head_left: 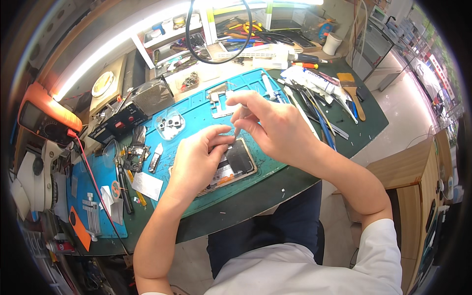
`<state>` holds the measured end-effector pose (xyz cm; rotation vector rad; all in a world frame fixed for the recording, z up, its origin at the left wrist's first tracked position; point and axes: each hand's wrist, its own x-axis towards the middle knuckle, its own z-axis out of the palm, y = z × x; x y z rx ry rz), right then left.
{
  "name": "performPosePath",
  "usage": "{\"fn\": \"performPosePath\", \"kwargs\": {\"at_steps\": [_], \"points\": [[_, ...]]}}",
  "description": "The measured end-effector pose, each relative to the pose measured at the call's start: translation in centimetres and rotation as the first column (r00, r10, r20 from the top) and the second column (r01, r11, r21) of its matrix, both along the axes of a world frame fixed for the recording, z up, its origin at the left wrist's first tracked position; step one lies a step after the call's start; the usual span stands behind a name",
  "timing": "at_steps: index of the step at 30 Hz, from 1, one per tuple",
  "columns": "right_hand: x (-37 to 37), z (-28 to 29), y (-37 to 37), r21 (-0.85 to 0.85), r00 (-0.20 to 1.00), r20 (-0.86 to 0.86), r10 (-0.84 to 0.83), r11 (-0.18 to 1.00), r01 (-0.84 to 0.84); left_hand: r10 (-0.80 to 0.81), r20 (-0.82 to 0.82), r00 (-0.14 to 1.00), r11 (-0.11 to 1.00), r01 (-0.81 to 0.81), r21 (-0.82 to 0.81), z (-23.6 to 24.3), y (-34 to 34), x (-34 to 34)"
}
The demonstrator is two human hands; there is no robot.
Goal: The person disassembles a smartphone on a workbench, removes the battery and internal components, and uses a screwdriver and tweezers to manipulate small parts. The person places removed screws into a container and continues to adjust internal connectors.
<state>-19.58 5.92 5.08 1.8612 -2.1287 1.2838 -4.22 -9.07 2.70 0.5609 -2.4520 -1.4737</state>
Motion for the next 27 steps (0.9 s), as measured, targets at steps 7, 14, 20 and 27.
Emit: {"fn": "performPosePath", "kwargs": {"at_steps": [7,14,20,27], "points": [[-0.5,0.0,0.2,0.069,0.979,-0.115,0.166,0.985,-0.159,-0.003,0.001,1.0,0.998,0.003,-0.055,0.0,0.0,0.0],[-0.2,-0.9,-1.0,-0.106,0.99,-0.063,0.126,0.986,-0.132,0.115,-0.11,0.987,0.935,-0.145,-0.323,0.1,-1.9,0.2],[0.3,0.4,-0.6,0.027,0.99,-0.143,0.01,1.0,-0.006,0.191,-0.18,0.965,0.748,-0.262,-0.611,-1.1,-4.4,0.5],[0.0,0.0,-1.0,-0.065,0.991,-0.136,0.014,0.998,-0.023,0.167,-0.149,0.975,0.678,-0.223,-0.7,-1.8,-3.7,-0.2]]}}
